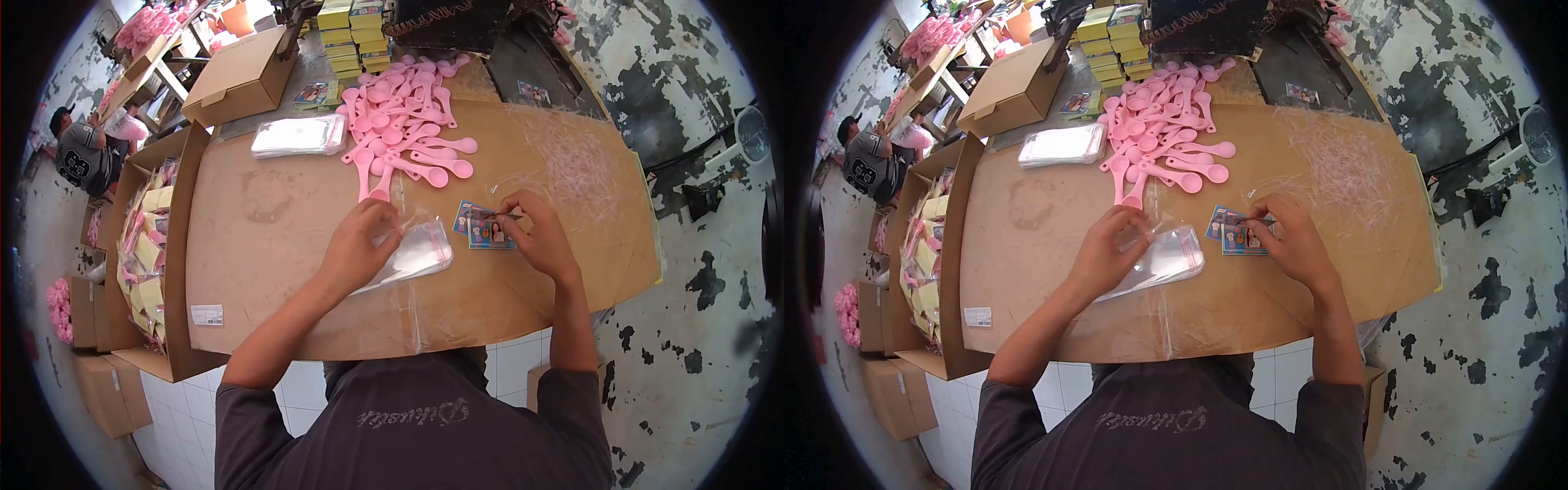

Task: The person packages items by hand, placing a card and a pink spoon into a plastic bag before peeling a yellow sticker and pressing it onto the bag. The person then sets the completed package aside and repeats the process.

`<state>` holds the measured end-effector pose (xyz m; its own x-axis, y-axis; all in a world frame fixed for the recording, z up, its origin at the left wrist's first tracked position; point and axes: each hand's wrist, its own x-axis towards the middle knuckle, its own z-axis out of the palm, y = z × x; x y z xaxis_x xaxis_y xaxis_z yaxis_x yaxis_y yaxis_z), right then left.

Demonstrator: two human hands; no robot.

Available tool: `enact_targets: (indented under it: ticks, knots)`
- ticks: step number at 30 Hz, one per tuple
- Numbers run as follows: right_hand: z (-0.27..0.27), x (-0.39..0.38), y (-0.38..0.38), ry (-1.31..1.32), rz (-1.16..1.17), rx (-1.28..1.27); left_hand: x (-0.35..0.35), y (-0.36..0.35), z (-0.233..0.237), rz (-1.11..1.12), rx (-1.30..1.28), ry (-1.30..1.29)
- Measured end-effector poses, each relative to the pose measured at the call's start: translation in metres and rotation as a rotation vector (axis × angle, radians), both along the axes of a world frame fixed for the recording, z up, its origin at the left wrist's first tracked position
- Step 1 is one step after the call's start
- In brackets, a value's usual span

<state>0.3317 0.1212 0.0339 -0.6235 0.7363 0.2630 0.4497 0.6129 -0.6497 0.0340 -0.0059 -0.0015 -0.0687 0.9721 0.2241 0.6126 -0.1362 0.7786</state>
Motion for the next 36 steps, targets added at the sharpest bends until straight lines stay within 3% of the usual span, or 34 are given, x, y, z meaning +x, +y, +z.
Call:
enact_targets:
  ticks: [2, 5, 9, 18, 21, 29, 33, 36]
  knots:
    - [0.006, -0.009, -0.004, 0.031, 0.037, -0.089, -0.005, -0.002, 0.001, -0.039, -0.073, -0.214]
    - [0.014, -0.032, -0.008, 0.071, 0.067, -0.289, -0.006, -0.003, -0.001, -0.097, -0.240, -0.805]
    - [0.006, -0.060, -0.004, 0.194, 0.143, -0.445, -0.002, -0.004, 0.005, -0.109, -0.273, -0.869]
    - [0.014, -0.068, -0.001, 0.173, 0.169, -0.345, -0.005, -0.002, -0.014, -0.037, -0.347, -0.817]
    - [0.006, -0.070, 0.005, 0.317, 0.179, -0.395, -0.004, -0.004, -0.012, -0.052, -0.328, -0.834]
    - [0.011, -0.075, 0.005, 0.162, 0.315, -0.326, -0.004, -0.006, -0.003, -0.087, -0.357, -0.762]
    - [0.016, -0.081, 0.007, 0.030, 0.399, -0.247, 0.001, -0.009, -0.005, -0.140, -0.328, -0.847]
    - [0.022, -0.081, 0.011, 0.120, 0.259, -0.320, 0.000, -0.009, -0.010, -0.143, -0.317, -0.845]
